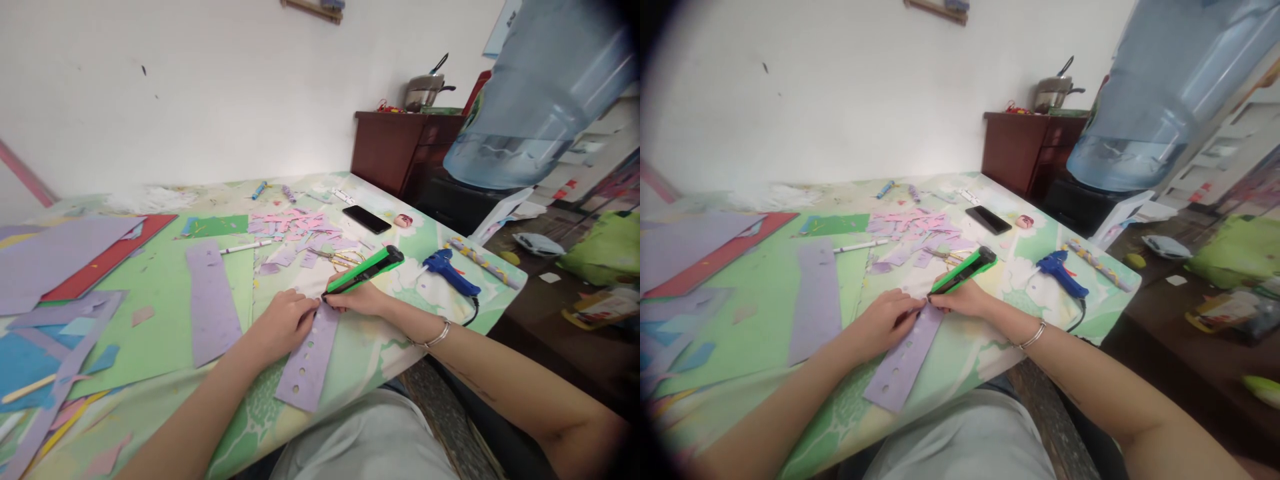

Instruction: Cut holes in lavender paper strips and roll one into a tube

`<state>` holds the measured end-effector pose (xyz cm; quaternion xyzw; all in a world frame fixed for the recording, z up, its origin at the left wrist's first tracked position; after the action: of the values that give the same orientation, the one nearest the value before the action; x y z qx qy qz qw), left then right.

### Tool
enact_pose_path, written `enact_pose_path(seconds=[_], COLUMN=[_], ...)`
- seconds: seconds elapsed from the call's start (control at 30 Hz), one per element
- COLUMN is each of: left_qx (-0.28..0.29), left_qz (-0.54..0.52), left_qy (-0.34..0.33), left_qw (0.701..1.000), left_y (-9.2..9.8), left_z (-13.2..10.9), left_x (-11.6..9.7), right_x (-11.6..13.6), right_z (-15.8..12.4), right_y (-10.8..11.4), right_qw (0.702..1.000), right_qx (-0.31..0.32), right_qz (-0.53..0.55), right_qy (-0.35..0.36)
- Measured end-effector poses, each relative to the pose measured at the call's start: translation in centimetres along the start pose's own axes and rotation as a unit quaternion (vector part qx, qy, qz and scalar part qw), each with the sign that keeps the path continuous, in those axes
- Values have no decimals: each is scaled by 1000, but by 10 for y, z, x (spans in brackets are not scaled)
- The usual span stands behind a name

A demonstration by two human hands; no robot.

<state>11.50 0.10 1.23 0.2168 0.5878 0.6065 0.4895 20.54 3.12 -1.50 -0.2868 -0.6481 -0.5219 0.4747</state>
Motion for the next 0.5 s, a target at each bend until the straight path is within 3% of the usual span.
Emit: enact_pose_path(seconds=[0.5], left_qx=[-42], left_qz=[-24], left_qy=[52], left_qw=[998], left_y=[3], left_z=[4], left_x=[17], right_x=[19], right_z=[-3], right_y=[5], right_qw=[996], right_qx=[-20], right_qz=[-77], right_qy=[42])
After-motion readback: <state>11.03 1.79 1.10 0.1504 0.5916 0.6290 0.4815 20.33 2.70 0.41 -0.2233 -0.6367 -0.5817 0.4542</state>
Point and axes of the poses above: each hand's wrist, its own z-axis towards the middle knuckle, its own y-axis out of the back of the hand, x = y × z, the point moved 10 cm from there along z, towards the middle knuckle, and after that the axes turned 7 degrees about -y, right-handed, at the moved point
